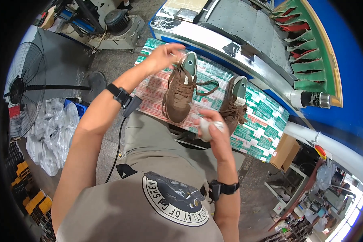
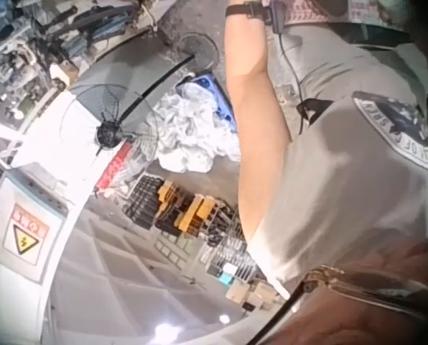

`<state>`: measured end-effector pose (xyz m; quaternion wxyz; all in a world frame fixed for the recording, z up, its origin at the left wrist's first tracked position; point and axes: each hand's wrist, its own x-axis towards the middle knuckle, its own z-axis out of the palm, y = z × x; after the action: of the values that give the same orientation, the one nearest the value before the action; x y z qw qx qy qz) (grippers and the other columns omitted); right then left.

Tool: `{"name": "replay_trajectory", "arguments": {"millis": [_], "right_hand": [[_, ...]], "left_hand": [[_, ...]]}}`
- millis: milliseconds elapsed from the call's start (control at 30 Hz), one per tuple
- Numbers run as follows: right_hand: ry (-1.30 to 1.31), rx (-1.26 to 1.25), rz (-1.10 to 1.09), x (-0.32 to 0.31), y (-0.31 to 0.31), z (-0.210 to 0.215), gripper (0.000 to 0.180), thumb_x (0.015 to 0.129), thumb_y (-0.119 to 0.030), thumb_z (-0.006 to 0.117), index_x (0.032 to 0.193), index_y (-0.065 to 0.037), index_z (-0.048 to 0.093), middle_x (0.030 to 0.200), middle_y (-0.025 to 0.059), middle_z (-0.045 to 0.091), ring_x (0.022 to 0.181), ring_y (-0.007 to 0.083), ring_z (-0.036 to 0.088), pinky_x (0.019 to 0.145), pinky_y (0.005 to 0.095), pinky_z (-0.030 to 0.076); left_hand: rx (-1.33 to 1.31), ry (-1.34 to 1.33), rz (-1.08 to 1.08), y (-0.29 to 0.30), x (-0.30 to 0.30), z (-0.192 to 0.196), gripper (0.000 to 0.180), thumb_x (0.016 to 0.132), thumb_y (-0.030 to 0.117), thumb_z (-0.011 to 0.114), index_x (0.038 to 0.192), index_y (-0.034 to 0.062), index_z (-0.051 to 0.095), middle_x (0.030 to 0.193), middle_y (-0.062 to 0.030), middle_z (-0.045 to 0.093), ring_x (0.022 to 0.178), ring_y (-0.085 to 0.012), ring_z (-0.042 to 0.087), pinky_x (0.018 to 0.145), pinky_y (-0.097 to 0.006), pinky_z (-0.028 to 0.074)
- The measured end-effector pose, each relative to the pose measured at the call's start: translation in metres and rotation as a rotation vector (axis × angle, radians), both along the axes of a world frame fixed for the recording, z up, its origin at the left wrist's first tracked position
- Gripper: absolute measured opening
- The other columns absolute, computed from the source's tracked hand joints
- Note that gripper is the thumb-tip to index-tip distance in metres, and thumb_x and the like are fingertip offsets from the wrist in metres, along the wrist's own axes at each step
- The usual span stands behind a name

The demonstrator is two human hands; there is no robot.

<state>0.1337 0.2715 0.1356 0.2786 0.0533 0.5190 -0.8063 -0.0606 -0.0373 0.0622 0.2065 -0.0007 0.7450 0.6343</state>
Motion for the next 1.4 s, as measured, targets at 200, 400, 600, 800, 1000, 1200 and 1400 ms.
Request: {"name": "replay_trajectory", "arguments": {"millis": [200,400,600,800,1000,1200,1400], "right_hand": [[0.520,0.841,0.243,-0.035,-0.065,0.007,0.075,0.091,-0.038,0.078,0.148,0.004,0.054,0.117,0.0163,0.072,0.097,0.0266,0.069,0.087,0.0405,0.054],[1.041,1.220,0.329,-0.049,-0.075,-0.005,0.080,0.078,-0.029,0.081,0.146,0.005,0.056,0.109,0.0176,0.068,0.105,0.0364,0.066,0.097,0.0480,0.050],[0.838,0.990,0.244,-0.054,-0.075,-0.004,0.073,0.078,-0.030,0.082,0.138,0.006,0.063,0.100,0.0193,0.069,0.098,0.0383,0.068,0.088,0.0476,0.053],[0.849,0.656,0.539,-0.015,-0.116,-0.006,0.058,0.077,-0.026,0.077,0.125,0.005,0.068,0.097,0.0242,0.070,0.094,0.0431,0.068,0.088,0.0506,0.054],[0.855,0.977,0.263,-0.023,-0.056,0.009,0.070,0.077,-0.030,0.078,0.134,0.008,0.063,0.101,0.0205,0.067,0.096,0.0405,0.065,0.088,0.0494,0.052],[1.069,1.248,0.249,-0.047,-0.044,-0.003,0.073,0.077,-0.029,0.081,0.137,0.007,0.062,0.101,0.0186,0.065,0.096,0.0366,0.064,0.090,0.0472,0.049],[0.837,1.137,0.390,0.027,-0.012,0.039,0.076,0.076,-0.027,0.081,0.140,0.007,0.060,0.101,0.0181,0.064,0.095,0.0365,0.064,0.087,0.0468,0.048]], "left_hand": [[-0.552,0.300,0.058,0.013,-0.004,0.045,0.044,0.096,0.030,0.077,0.131,0.0028,0.069,0.126,-0.0157,0.075,0.110,-0.0278,0.072,0.098,-0.040,0.056],[-0.461,0.157,-0.106,0.038,-0.022,0.000,0.064,0.086,0.044,0.086,0.134,0.0053,0.070,0.124,-0.0192,0.075,0.116,-0.0314,0.071,0.100,-0.040,0.055],[-0.451,0.191,-0.121,0.037,-0.024,-0.004,0.060,0.085,0.047,0.087,0.125,0.0040,0.075,0.112,-0.0148,0.078,0.101,-0.0253,0.073,0.089,-0.037,0.057],[-0.480,0.187,-0.137,0.040,-0.017,0.004,0.064,0.086,0.055,0.083,0.127,0.0067,0.077,0.114,-0.0189,0.079,0.107,-0.0313,0.076,0.094,-0.042,0.058],[-0.447,0.146,-0.136,0.040,-0.012,0.005,0.070,0.091,0.052,0.083,0.140,0.0056,0.067,0.123,-0.0186,0.075,0.109,-0.0284,0.073,0.095,-0.040,0.057],[-0.457,0.142,-0.075,0.046,-0.011,0.001,0.066,0.089,0.047,0.087,0.135,0.0027,0.070,0.117,-0.0177,0.076,0.105,-0.0262,0.073,0.093,-0.038,0.058],[-0.456,0.133,-0.044,0.045,-0.011,0.003,0.064,0.090,0.042,0.088,0.137,0.0025,0.069,0.116,-0.0159,0.077,0.104,-0.0244,0.074,0.093,-0.037,0.058]]}}
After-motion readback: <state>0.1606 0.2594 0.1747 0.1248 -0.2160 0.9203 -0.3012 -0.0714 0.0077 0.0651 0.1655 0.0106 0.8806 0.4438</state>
